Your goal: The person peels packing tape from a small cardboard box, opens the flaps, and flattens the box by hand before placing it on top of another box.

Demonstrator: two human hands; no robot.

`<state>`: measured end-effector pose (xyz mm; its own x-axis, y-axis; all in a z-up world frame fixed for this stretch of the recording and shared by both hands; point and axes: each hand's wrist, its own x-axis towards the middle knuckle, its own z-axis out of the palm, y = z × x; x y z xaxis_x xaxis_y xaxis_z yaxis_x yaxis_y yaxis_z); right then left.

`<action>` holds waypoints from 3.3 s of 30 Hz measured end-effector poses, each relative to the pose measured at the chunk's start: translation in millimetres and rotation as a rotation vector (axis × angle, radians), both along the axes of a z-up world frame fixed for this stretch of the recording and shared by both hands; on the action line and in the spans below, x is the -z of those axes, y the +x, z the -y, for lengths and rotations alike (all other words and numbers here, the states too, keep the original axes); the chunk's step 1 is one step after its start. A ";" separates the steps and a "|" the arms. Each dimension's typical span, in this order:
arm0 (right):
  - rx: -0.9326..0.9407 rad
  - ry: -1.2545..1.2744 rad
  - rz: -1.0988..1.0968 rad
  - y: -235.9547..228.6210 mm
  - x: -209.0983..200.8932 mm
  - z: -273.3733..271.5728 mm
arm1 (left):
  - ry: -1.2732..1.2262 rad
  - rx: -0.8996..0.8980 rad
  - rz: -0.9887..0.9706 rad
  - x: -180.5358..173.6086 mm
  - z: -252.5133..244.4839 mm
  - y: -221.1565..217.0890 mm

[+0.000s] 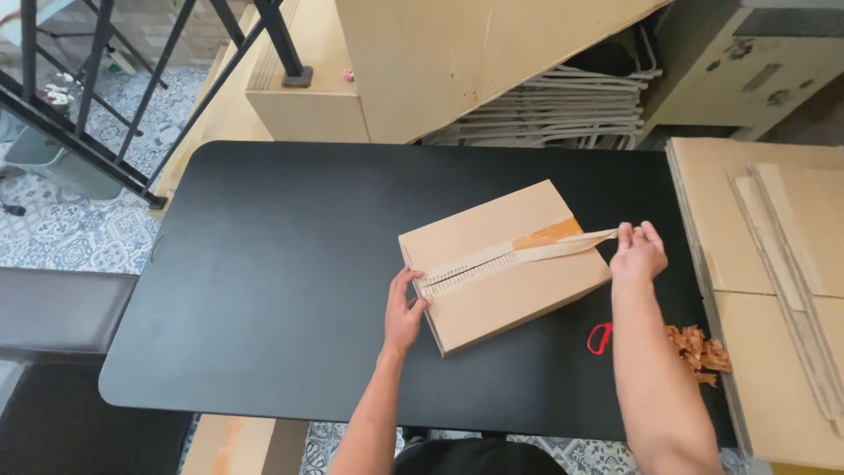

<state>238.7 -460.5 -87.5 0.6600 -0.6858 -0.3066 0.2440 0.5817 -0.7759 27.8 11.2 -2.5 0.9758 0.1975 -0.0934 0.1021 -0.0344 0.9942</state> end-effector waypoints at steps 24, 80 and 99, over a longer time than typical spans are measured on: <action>-0.952 -1.763 0.092 -82.9 -93.2 -114.7 | 0.093 0.048 0.040 31.4 -31.9 20.9; -0.811 -0.837 -0.869 -134.0 17.0 -144.9 | 1.000 -0.226 -0.480 -49.6 -26.4 42.2; -0.704 0.051 0.040 -162.8 -213.4 -231.1 | 0.166 -0.103 -0.548 28.0 -74.0 11.8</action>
<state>75.8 -229.4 125.9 0.9530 -0.0768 -0.2932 -0.1760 0.6475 -0.7415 39.6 85.1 -30.5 0.7686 0.3443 -0.5392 0.6116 -0.1479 0.7772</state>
